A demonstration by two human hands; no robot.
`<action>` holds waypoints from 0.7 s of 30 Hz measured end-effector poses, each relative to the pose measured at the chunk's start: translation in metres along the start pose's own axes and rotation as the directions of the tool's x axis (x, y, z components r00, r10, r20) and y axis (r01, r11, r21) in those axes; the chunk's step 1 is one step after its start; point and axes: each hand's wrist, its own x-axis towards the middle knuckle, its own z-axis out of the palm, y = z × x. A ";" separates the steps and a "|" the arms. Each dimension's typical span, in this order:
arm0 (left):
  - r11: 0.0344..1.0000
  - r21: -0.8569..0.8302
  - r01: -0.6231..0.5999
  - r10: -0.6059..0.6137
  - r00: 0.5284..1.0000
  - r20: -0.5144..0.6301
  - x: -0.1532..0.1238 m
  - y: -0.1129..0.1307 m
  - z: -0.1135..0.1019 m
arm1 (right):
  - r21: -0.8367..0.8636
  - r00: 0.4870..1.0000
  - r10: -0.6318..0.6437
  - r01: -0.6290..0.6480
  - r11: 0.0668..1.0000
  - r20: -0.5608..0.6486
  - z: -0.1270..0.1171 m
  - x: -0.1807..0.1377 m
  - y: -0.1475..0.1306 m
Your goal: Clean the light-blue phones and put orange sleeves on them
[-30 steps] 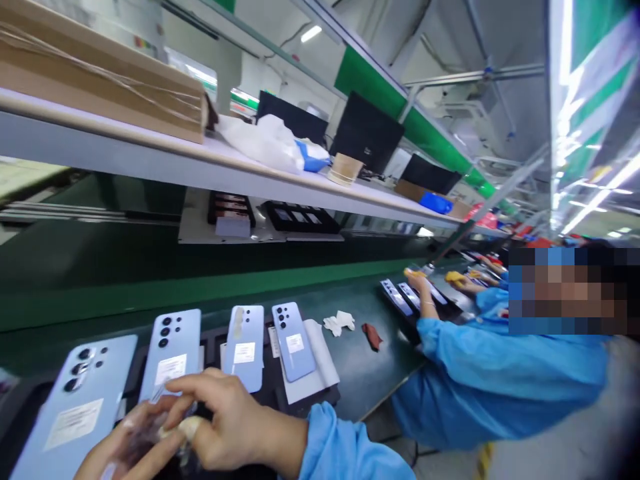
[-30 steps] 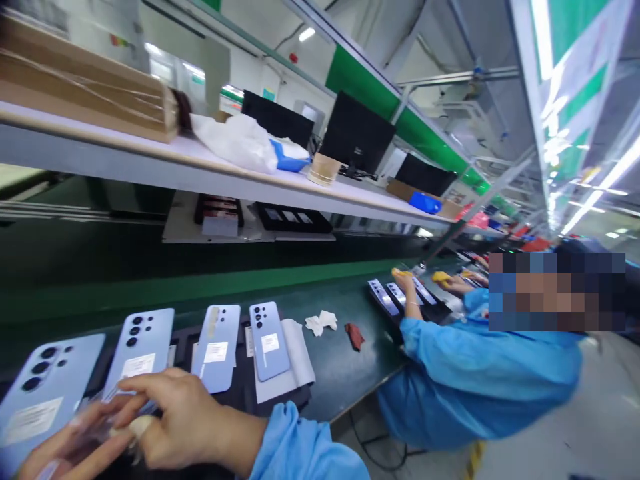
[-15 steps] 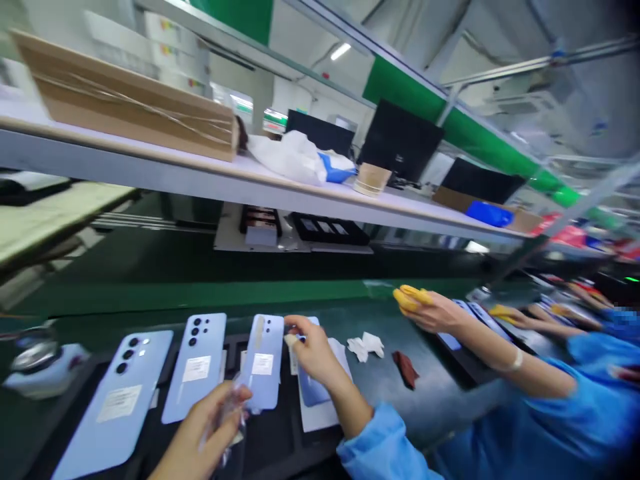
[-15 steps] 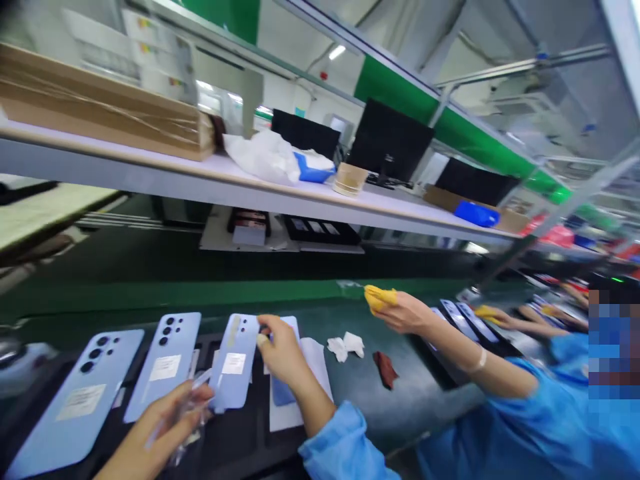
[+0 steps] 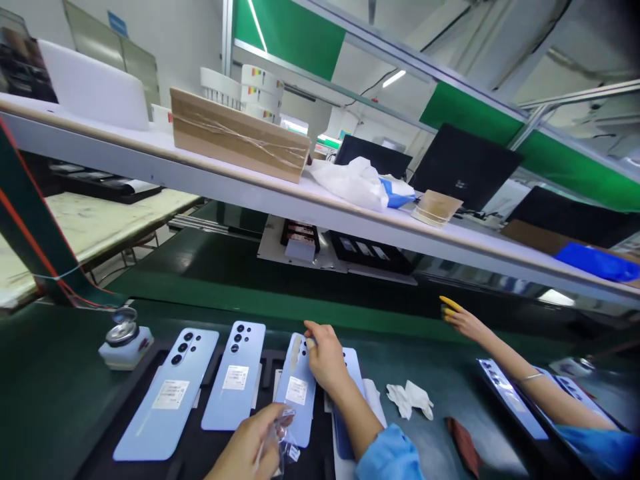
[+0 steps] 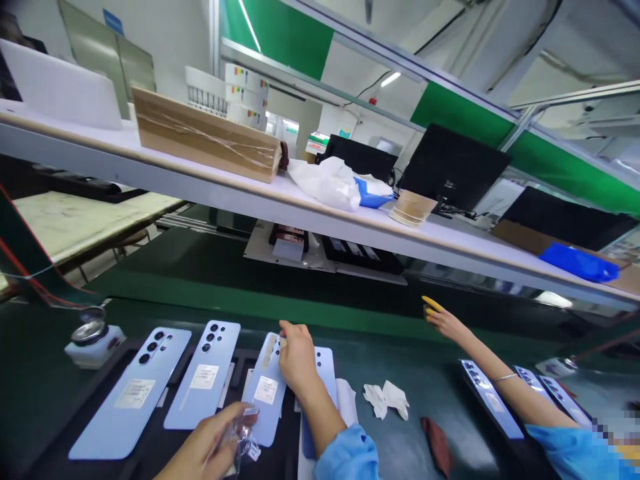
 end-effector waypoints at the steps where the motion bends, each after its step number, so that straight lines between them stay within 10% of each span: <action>1: 0.999 0.036 -0.035 0.036 0.999 -0.006 0.000 -0.001 0.000 | -0.006 1.000 0.007 -0.007 1.000 -0.004 -0.001 -0.001 0.000; 21: 0.958 0.225 -0.178 0.195 0.979 -0.054 -0.003 -0.003 0.001 | 0.277 0.962 0.270 -0.248 0.928 -0.047 0.014 0.009 0.006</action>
